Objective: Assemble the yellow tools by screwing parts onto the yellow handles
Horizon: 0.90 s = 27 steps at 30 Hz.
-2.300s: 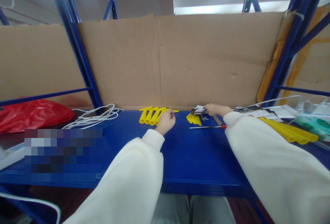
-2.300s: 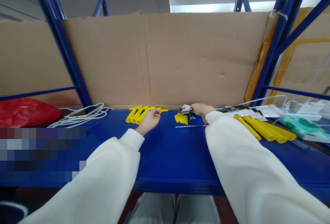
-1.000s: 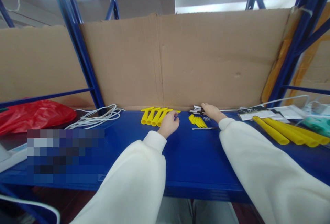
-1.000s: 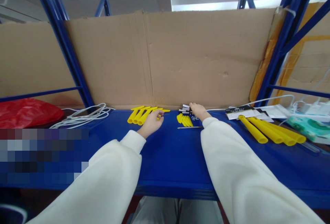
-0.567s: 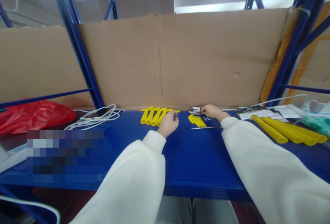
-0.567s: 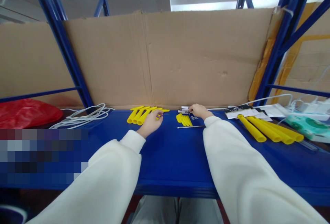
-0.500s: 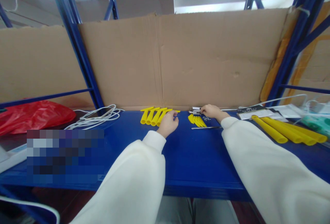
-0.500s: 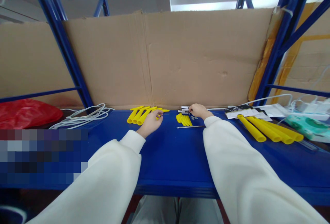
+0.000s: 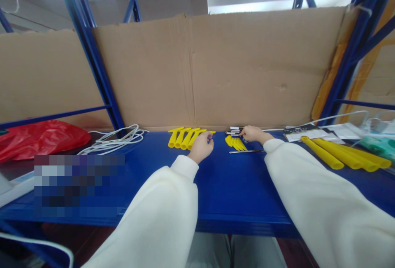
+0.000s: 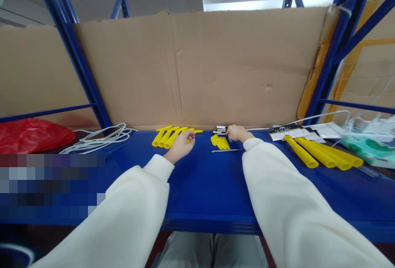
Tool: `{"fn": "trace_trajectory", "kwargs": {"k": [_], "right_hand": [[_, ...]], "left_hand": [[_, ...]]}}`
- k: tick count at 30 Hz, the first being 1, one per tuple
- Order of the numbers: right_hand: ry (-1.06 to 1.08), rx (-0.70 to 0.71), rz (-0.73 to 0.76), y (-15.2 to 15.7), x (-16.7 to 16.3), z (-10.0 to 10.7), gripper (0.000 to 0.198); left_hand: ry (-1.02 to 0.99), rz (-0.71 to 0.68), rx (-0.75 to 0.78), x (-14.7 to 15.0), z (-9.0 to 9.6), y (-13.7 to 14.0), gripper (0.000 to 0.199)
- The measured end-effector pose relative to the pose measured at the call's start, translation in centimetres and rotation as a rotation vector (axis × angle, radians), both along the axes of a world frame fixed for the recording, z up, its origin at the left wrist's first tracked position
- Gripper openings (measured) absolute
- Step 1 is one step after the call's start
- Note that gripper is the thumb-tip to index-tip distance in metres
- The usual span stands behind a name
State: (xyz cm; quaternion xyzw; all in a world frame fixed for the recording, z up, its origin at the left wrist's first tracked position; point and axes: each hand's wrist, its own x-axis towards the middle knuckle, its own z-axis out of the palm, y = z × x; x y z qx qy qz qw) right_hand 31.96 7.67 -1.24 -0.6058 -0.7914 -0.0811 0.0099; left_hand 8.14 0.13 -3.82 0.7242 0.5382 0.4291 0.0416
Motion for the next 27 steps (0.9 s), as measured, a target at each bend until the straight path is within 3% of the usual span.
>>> {"fn": "trace_trajectory", "kwargs": {"k": [27], "right_hand": [[-0.021, 0.077, 0.031, -0.11, 0.62, 0.06, 0.038]], "left_hand": [[0.047, 0.011, 0.01, -0.03, 0.41, -0.36, 0.022]]}}
